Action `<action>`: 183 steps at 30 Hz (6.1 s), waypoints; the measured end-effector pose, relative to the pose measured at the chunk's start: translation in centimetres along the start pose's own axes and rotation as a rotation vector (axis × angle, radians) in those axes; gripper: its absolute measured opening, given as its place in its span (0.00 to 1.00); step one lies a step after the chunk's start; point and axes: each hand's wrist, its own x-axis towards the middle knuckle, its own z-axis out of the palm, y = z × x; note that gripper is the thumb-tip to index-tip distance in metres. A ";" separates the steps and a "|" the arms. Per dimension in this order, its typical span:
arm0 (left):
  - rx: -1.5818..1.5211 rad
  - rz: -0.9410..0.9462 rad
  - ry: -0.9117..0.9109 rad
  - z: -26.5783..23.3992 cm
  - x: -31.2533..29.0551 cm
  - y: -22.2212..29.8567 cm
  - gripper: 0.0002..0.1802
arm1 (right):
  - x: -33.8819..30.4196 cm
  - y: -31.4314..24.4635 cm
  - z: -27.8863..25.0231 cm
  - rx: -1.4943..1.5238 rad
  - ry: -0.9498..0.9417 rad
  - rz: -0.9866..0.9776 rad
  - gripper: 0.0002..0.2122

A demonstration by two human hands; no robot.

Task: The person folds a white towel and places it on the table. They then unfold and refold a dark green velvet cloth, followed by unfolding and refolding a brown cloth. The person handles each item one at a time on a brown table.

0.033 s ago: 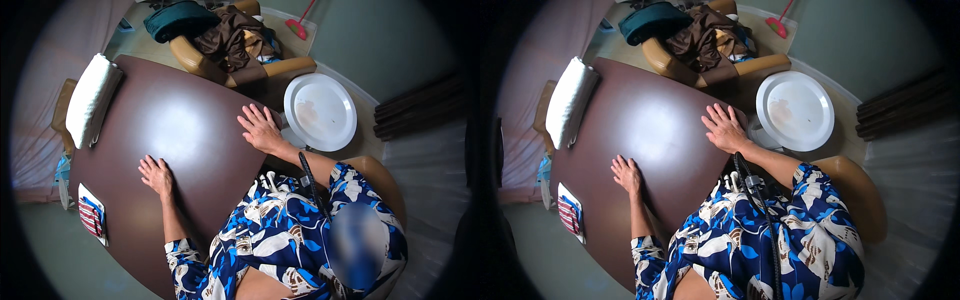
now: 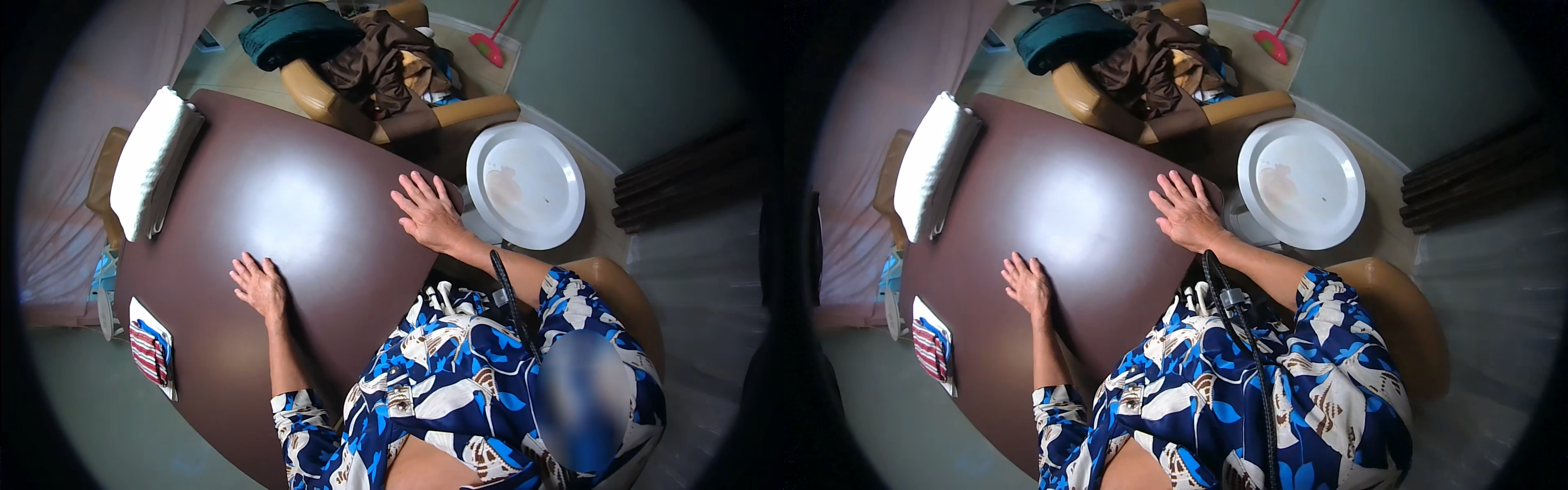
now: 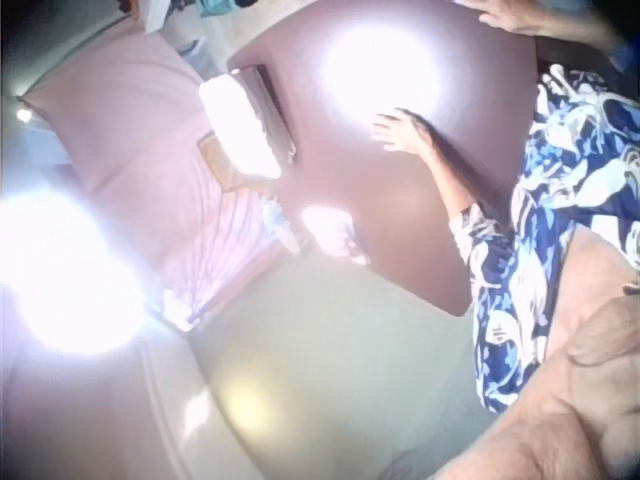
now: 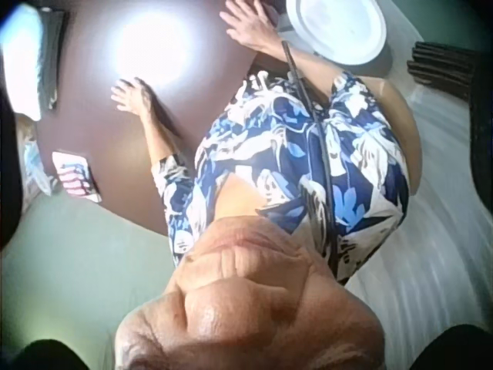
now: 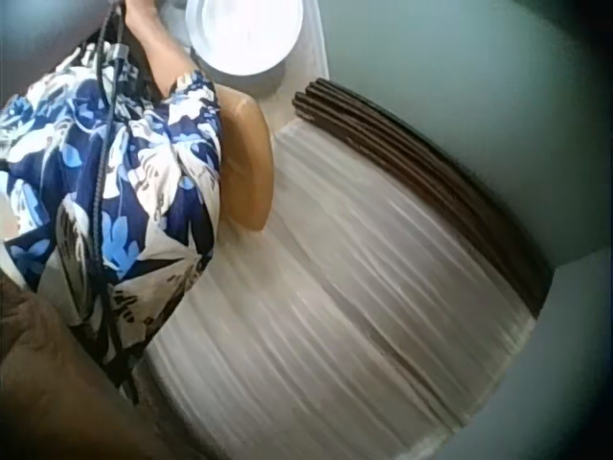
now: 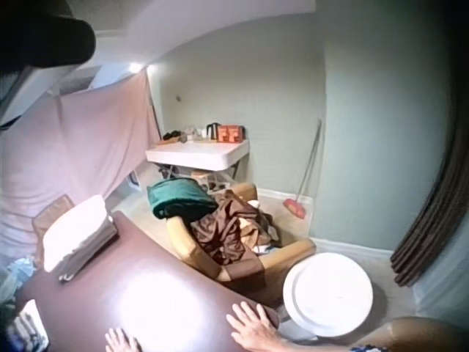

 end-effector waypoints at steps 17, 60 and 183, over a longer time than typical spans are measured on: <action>-0.070 0.119 0.000 -0.7 -1.1 4.4 0.29 | 1.0 0.1 -0.1 0.074 0.214 -0.044 0.13; -0.111 0.146 0.004 -1.3 -0.9 5.5 0.30 | 7.6 2.4 0.3 0.174 0.165 0.173 0.18; -1.384 -0.726 0.370 -4.5 -15.3 -11.4 0.22 | 1.5 -12.3 -6.4 1.377 -1.199 -0.440 0.14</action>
